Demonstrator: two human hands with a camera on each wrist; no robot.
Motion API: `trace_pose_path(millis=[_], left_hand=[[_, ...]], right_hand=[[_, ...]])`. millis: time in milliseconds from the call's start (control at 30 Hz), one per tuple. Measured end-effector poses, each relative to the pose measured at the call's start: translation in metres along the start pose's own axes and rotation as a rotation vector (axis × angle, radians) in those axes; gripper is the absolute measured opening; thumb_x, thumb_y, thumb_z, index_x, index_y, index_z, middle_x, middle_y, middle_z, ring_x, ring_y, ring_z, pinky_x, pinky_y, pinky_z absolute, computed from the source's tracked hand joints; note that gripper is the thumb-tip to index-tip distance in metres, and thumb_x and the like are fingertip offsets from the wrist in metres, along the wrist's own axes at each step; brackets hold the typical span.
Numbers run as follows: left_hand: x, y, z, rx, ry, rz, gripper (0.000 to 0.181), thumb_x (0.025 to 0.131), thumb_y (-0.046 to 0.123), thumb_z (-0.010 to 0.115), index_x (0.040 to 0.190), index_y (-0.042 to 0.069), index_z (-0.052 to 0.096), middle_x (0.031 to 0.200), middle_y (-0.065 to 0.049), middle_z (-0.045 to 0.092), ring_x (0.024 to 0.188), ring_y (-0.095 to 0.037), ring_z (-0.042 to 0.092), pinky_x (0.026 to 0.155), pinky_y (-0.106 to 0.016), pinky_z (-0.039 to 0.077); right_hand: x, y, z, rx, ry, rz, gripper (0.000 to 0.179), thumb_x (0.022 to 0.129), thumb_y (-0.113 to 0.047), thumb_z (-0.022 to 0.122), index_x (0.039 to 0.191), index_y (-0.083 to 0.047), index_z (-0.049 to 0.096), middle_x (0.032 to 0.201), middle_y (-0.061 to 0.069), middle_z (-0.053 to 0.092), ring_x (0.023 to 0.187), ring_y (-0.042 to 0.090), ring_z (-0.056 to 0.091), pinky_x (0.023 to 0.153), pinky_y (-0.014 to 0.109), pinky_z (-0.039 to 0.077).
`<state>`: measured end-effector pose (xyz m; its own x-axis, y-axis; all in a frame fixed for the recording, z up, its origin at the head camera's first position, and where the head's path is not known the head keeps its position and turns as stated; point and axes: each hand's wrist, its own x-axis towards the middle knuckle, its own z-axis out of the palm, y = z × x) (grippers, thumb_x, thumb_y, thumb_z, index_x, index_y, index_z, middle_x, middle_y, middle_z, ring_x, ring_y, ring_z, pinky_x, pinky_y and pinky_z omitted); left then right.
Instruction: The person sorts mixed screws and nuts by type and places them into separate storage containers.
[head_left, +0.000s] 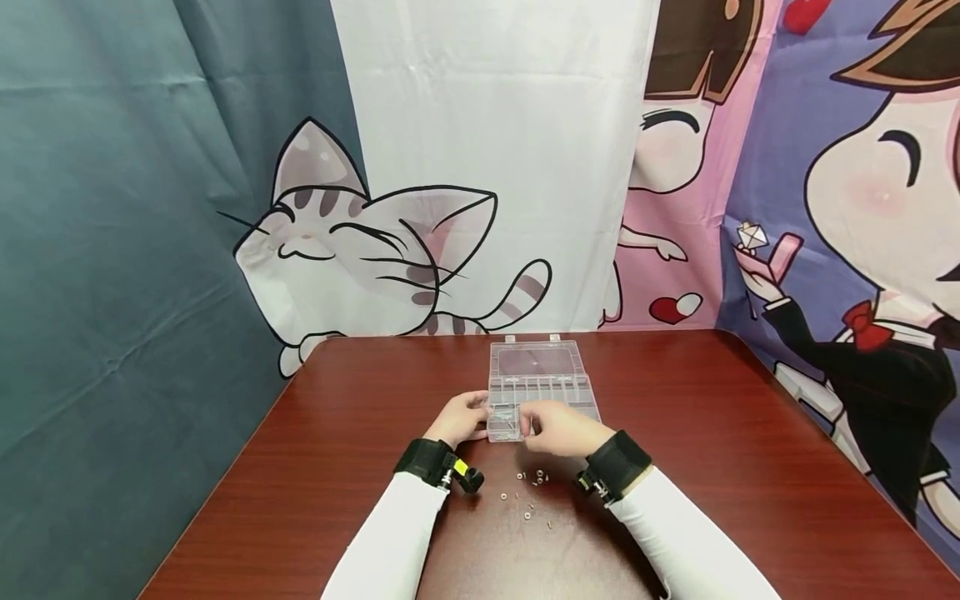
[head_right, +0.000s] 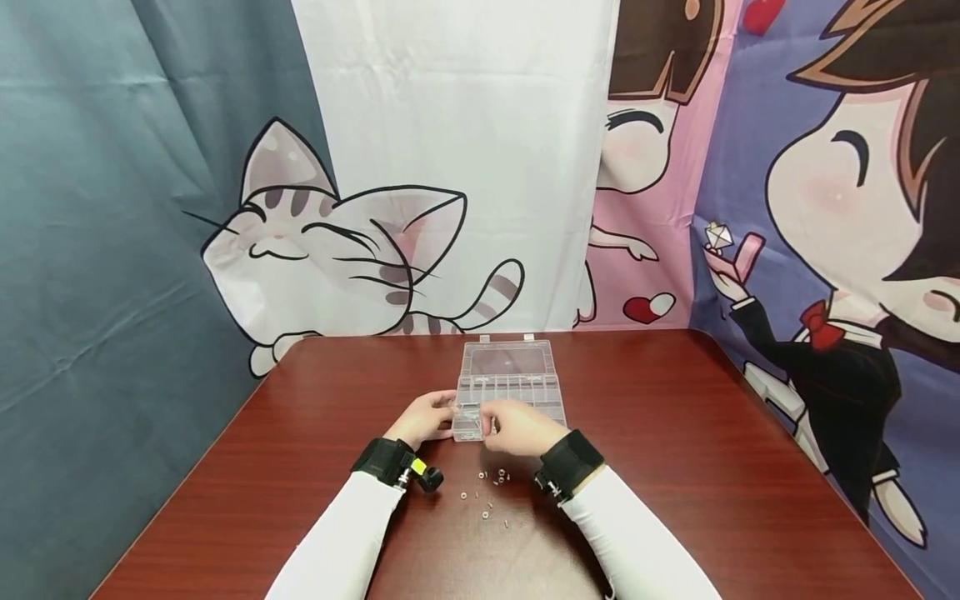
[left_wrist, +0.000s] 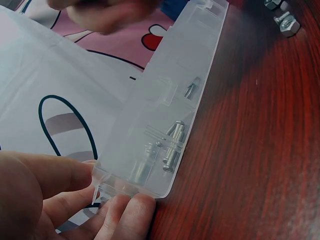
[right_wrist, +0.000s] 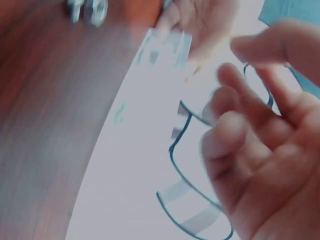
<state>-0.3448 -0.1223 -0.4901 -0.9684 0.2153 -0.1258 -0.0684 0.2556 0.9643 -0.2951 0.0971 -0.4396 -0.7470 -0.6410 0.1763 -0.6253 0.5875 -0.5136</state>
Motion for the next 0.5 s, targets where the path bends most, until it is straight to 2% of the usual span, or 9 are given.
trace_pose_path(millis=[133,267,367,500], left_hand=[[-0.001,-0.001,0.000,0.020,0.001,-0.002,0.049,0.097,0.009,0.061,0.144,0.001,0.049,0.135,-0.020,0.056,0.105,-0.024,0.065,0.073,-0.033,0.060],[-0.001,0.000,-0.001,0.023,-0.002,-0.005,0.049,0.098,0.009,0.061,0.144,0.002,0.049,0.135,-0.019,0.056,0.105,-0.025,0.064,0.074,-0.033,0.060],[-0.001,0.001,-0.001,0.015,-0.004,-0.003,0.049,0.097,0.009,0.060,0.144,0.002,0.049,0.132,-0.018,0.058,0.102,-0.024,0.065,0.073,-0.033,0.060],[0.000,0.003,0.000,-0.003,-0.005,-0.012,0.049,0.096,0.008,0.060,0.144,0.002,0.049,0.132,-0.018,0.058,0.099,-0.023,0.066,0.072,-0.033,0.060]], right_hand=[[-0.001,0.012,-0.007,0.086,0.116,0.013,0.016,0.083,-0.003,0.068,0.079,-0.017,0.060,0.072,-0.010,0.057,0.063,0.006,0.051,0.057,0.023,0.043],[-0.001,0.024,-0.011,0.095,0.191,0.056,0.015,0.085,-0.004,0.068,0.079,-0.016,0.062,0.074,-0.009,0.060,0.067,0.007,0.054,0.060,0.025,0.045],[-0.002,0.033,-0.014,0.062,0.191,0.108,0.017,0.084,-0.004,0.068,0.077,-0.017,0.060,0.073,-0.009,0.057,0.065,0.007,0.051,0.060,0.025,0.044],[-0.006,0.037,-0.017,0.034,0.122,0.150,0.015,0.084,-0.002,0.066,0.080,-0.015,0.061,0.072,-0.007,0.056,0.064,0.009,0.050,0.059,0.026,0.043]])
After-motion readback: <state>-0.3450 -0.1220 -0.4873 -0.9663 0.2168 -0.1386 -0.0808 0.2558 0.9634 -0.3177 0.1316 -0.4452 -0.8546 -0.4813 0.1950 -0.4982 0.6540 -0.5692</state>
